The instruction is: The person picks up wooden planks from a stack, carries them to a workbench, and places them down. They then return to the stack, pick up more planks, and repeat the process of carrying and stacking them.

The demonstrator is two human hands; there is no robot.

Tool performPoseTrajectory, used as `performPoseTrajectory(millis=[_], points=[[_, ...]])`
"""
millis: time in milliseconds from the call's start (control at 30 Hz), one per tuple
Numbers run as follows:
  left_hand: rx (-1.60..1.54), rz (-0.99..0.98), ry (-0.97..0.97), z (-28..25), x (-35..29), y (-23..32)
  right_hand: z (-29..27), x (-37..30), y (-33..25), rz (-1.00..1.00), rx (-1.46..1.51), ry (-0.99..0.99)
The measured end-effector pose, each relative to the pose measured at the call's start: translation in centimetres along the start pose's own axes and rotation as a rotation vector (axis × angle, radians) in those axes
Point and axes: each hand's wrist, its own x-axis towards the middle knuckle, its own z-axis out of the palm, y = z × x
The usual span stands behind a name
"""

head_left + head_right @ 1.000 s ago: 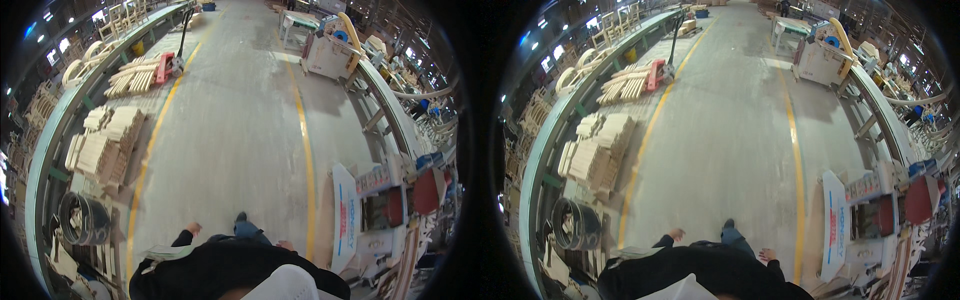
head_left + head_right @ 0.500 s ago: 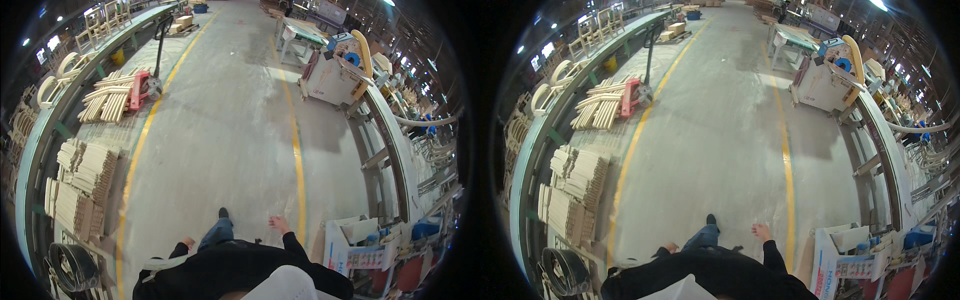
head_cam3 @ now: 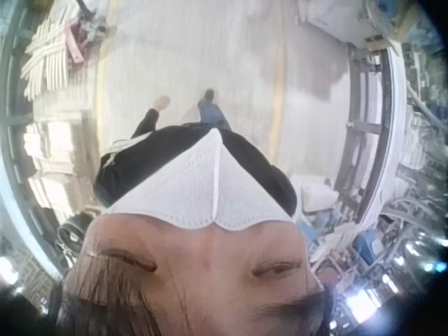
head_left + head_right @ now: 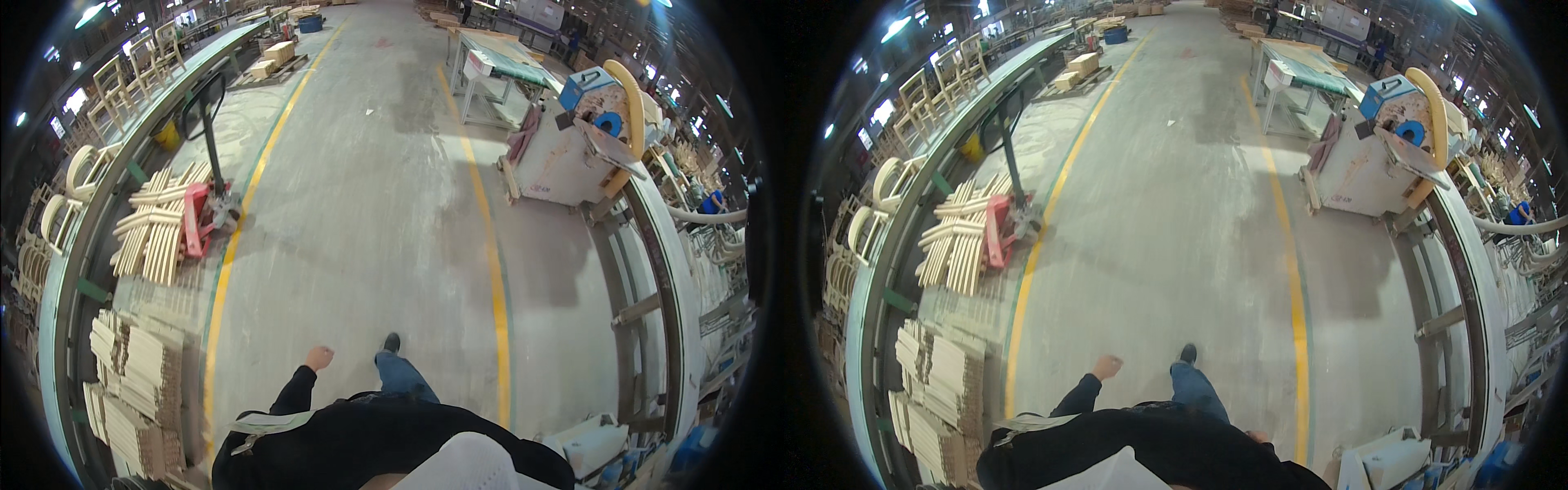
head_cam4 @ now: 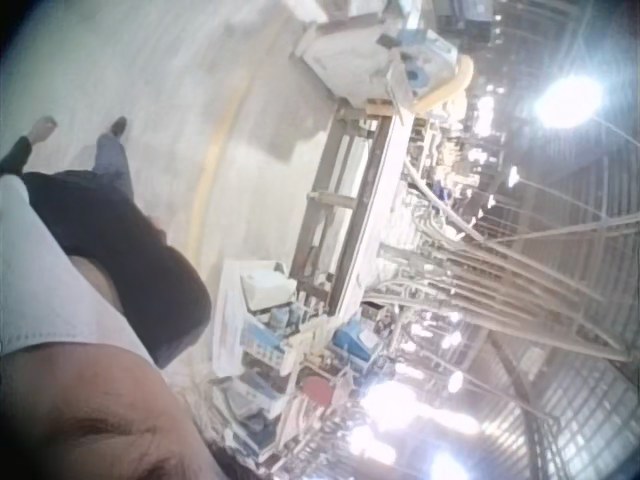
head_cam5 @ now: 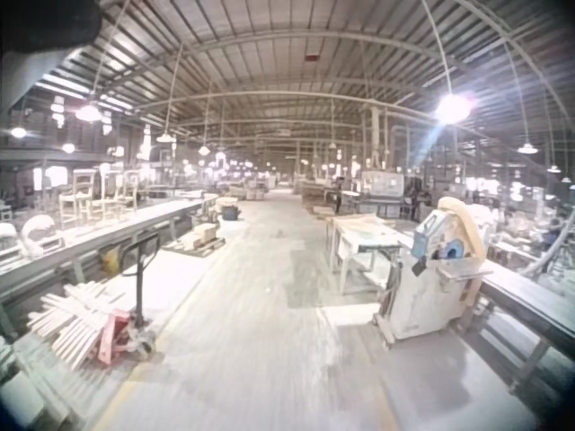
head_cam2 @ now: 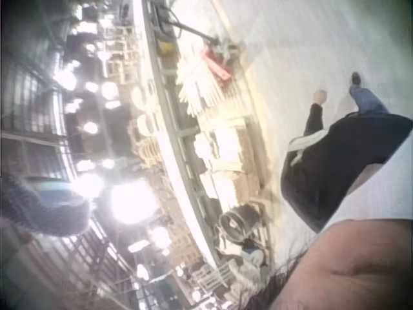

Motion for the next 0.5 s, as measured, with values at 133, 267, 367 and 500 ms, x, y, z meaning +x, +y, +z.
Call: performPoseTrajectory(millis=[133, 267, 367, 500], points=[[0.013, -0.118, -0.388, -3.0, 7.9, -2.1, -12.0, 13.9, -15.4, 0.04, 0.078, 0.017], [-0.402, -0.373, -0.15, -5.8, 16.4, 0.7, -25.1, 27.7, -34.4, 0.161, 0.38, 0.168], [-0.282, -0.161, -0.122, -6.4, 24.9, -0.5, -33.6, 37.4, -43.3, -0.189, 0.084, 0.273], [-0.276, -0.406, -0.47, -9.6, 37.2, -3.2, -41.7, 45.4, -58.9, -0.073, 0.45, 0.257]])
